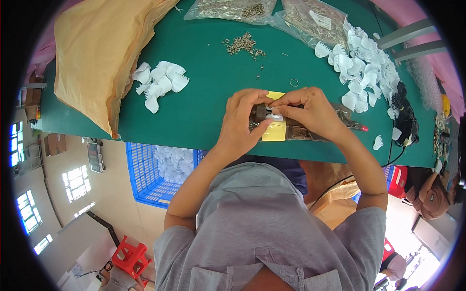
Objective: The person picks up a white plastic piece and a metal pin, places them into a metal jig, and presses a lever. They then remove the assembled component and place it into a blue crate, repeating the process.
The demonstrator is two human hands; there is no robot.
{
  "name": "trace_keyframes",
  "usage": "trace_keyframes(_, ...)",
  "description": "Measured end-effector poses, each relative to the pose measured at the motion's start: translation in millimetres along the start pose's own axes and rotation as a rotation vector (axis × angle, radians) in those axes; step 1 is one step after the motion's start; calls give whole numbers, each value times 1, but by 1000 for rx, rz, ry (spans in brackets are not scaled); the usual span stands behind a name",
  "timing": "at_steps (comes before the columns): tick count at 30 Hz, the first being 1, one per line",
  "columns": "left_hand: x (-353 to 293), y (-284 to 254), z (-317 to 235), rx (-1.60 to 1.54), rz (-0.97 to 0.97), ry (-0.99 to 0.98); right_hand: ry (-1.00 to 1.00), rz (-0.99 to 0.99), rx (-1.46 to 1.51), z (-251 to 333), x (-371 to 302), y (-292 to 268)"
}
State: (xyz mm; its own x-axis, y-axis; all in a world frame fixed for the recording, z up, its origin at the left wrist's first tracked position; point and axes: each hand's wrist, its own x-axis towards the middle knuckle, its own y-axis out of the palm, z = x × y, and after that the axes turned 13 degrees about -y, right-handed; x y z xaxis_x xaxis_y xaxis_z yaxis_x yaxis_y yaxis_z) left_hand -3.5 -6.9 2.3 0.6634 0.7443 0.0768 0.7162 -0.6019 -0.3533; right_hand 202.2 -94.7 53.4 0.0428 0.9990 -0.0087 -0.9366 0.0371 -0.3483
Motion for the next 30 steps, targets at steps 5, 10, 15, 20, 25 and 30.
trace_keyframes(5,5,-4,6,69,75,98,-216,-78,-283,3,-7,1)
trace_keyframes(10,5,-2,8,7,104,80,-232,-99,-367,8,-9,2)
trace_keyframes(15,6,-3,11,-28,126,100,-203,-186,-370,-7,24,-16)
trace_keyframes(20,7,-4,11,40,131,136,-247,-47,-516,-21,67,-2)
trace_keyframes(25,8,-3,9,19,118,122,-232,-15,-636,-23,78,9)
trace_keyframes(30,7,-4,11,23,115,123,-113,71,-512,-22,86,0)
